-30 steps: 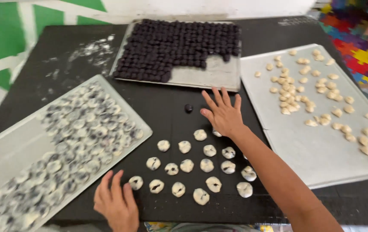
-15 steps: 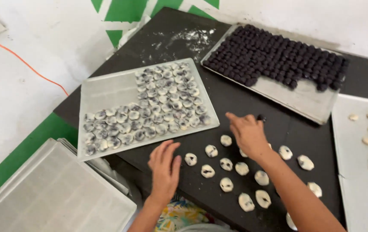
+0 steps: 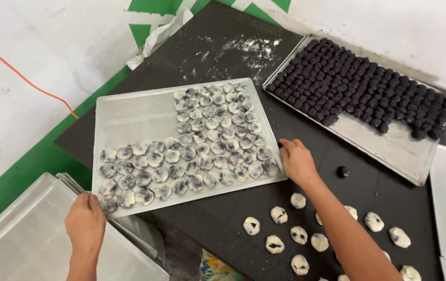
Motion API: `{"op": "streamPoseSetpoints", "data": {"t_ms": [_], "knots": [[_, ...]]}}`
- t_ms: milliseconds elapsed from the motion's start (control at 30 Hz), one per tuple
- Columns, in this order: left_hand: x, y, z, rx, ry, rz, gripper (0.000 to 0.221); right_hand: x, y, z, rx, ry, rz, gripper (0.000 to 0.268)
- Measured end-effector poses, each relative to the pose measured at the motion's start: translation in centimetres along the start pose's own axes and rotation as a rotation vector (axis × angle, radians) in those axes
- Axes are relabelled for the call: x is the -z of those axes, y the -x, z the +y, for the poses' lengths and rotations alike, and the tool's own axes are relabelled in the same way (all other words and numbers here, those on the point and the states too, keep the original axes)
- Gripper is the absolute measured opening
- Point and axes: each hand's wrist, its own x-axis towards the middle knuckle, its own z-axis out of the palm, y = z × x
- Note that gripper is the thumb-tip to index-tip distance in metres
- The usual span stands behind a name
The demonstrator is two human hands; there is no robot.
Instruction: A person is wrapping dark dough balls with white dough and then arranging them on a tray in a bakery production area.
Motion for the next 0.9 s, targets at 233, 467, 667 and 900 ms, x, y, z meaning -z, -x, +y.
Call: {"op": "streamPoseSetpoints", "data": {"t_ms": [233, 467, 667, 900], "knots": [[0.1, 4.4, 0.7, 0.004, 0.081, -0.100, 0.025, -0.6, -1.5, 5.2, 0.272, 0.335, 0.139, 0.020], [1.5, 9.3, 4.9, 0.191, 0.304, -0.168, 0.030, 0.8, 2.8, -4.1, 0.404, 0.592, 0.376, 0.056], [2.5, 9.2, 8.3, 0.439, 0.608, -0.159, 0.037, -4.1, 2.8, -4.8, 0.592, 0.587, 0.187, 0.081], [-0.1, 9.2, 7.7, 0.520, 1.045, -0.068, 0.032, -3.7, 2.0, -13.1, 0.447, 0.690, -0.108, 0.086]]}}
